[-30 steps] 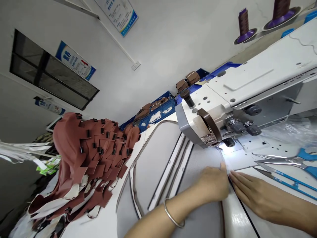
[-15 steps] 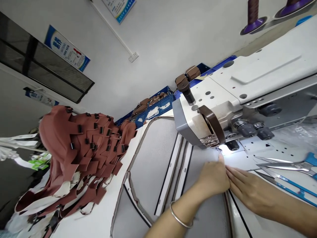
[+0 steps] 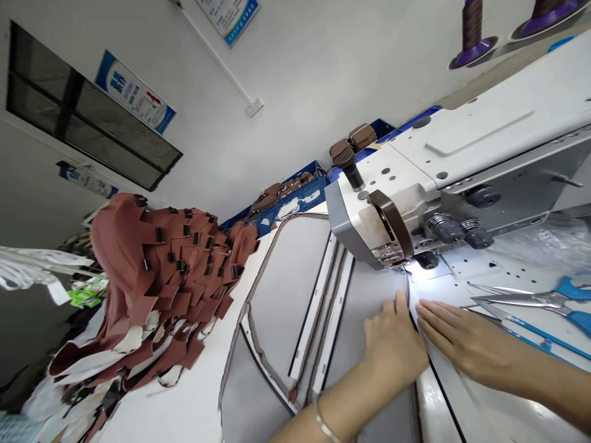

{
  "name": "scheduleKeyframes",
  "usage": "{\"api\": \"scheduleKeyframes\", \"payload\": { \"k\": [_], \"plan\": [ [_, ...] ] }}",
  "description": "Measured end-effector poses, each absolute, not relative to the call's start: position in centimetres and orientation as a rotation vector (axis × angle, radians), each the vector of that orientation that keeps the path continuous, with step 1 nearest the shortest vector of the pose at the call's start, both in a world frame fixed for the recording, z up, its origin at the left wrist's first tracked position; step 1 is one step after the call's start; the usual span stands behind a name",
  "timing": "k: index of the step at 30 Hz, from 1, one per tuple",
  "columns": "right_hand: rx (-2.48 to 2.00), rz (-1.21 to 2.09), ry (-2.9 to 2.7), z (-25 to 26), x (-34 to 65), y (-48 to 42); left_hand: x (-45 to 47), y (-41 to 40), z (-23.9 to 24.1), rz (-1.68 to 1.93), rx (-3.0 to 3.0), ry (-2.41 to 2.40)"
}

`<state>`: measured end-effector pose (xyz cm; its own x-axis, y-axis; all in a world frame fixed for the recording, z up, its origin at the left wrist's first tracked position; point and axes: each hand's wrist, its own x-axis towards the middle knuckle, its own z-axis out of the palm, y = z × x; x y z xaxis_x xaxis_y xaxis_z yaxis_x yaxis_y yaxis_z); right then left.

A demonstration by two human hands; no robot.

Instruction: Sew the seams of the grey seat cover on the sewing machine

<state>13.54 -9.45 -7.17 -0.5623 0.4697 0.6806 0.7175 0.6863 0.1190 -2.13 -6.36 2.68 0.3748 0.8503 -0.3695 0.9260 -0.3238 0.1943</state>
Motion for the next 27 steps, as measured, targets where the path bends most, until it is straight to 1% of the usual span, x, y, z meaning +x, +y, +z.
{"api": "scheduleKeyframes", "payload": {
  "k": [2,4,8,11,16,23,27],
  "plan": [
    [-0.840,-0.524,-2.328,-6.7,13.5,-10.5,-4.2,-7.6,4.5,-0.446,2.272,1.460],
    [-0.794,-0.510,-2.360,-6.0,13.1,-11.6,-5.9,-7.7,6.5,-0.536,2.210,1.323],
    [-0.790,-0.503,-2.352,-4.8,11.6,-13.4,-6.2,-6.4,8.8,-0.522,1.903,1.147],
    [-0.802,-0.531,-2.334,-4.1,11.1,-13.8,-4.3,-6.2,7.9,-0.534,1.951,1.082],
    [-0.818,-0.527,-2.350,-3.5,11.5,-13.2,-2.5,-7.1,5.5,-0.623,1.986,1.109],
    [-0.850,-0.488,-2.329,-4.9,11.7,-11.8,-1.8,-5.5,5.2,-0.609,2.058,1.114],
    [-0.864,-0.485,-2.312,-4.9,11.9,-10.8,-1.2,-4.4,5.1,-0.625,2.069,1.136]
  ]
}}
